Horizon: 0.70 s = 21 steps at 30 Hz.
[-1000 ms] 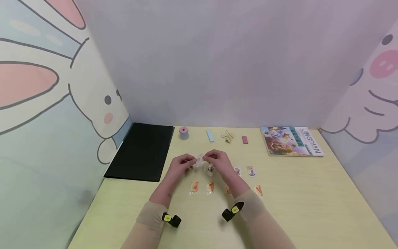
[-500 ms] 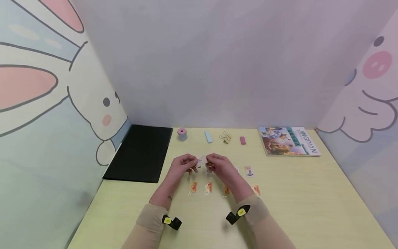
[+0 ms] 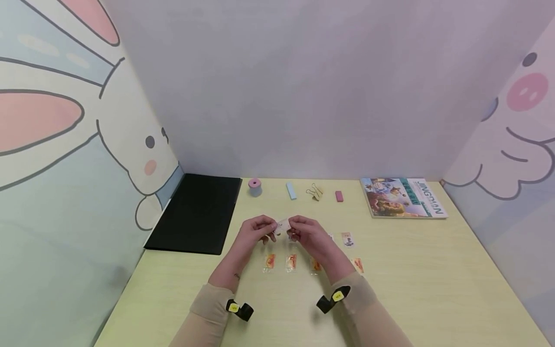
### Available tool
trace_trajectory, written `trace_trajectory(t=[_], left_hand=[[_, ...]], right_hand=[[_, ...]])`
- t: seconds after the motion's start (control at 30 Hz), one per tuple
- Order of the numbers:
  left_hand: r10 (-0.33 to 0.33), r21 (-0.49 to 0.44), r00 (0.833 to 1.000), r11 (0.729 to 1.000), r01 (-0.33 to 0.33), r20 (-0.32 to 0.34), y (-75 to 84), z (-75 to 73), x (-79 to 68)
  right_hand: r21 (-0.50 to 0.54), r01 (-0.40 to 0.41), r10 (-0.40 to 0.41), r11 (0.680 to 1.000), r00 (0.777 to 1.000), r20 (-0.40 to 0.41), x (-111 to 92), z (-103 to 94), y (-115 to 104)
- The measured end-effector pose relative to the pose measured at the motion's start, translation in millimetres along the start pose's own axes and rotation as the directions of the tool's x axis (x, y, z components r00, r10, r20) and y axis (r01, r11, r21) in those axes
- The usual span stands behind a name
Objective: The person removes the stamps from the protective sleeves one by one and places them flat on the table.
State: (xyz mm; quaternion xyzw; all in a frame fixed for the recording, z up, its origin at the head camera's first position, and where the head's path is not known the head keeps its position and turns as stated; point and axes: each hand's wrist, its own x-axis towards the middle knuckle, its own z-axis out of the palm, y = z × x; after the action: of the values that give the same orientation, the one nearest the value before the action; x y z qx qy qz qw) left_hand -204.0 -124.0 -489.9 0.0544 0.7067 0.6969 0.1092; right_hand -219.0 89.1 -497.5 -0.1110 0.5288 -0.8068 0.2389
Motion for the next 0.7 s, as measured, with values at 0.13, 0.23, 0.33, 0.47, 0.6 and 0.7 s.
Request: trace_trajectory(t=[0.13, 0.23, 0.33, 0.47, 0.6, 0.7], left_hand=[[-0.001, 0.013, 1.0, 1.0, 0.001, 0.005, -1.6, -0.4, 0.3], [0.0, 0.025, 1.0, 1.0, 0.0, 0.002, -2.7, -0.8, 0.8], [0.004, 0.046, 1.0, 0.999, -0.003, -0.012, -3.0, -0.8, 1.2], [0.016, 0.084, 0.999, 0.996, -0.013, -0.035, -2.6, 0.7, 1.5], [0.033, 0.116, 0.998, 0.993, -0.026, -0.059, -2.0, 3.0, 0.9], [0.045, 0.131, 0.996, 0.991, -0.034, -0.077, -2.4, 4.1, 0.9]], right_hand=[[-0.072, 0.038, -0.041, 0.997, 0.998, -0.041, 0, -1.1, 3], [-0.133, 0.071, -0.082, 0.989, 0.993, -0.084, 0, -1.3, 5], [-0.204, 0.098, -0.124, 0.974, 0.985, -0.119, -1, -1.0, 6], [-0.325, 0.102, -0.163, 0.94, 0.973, -0.165, -1, 0.6, 4], [-0.383, 0.066, -0.148, 0.921, 0.971, -0.188, -2, 3.9, -1], [-0.418, 0.059, -0.143, 0.906, 0.975, -0.171, -6, 9.7, -10]])
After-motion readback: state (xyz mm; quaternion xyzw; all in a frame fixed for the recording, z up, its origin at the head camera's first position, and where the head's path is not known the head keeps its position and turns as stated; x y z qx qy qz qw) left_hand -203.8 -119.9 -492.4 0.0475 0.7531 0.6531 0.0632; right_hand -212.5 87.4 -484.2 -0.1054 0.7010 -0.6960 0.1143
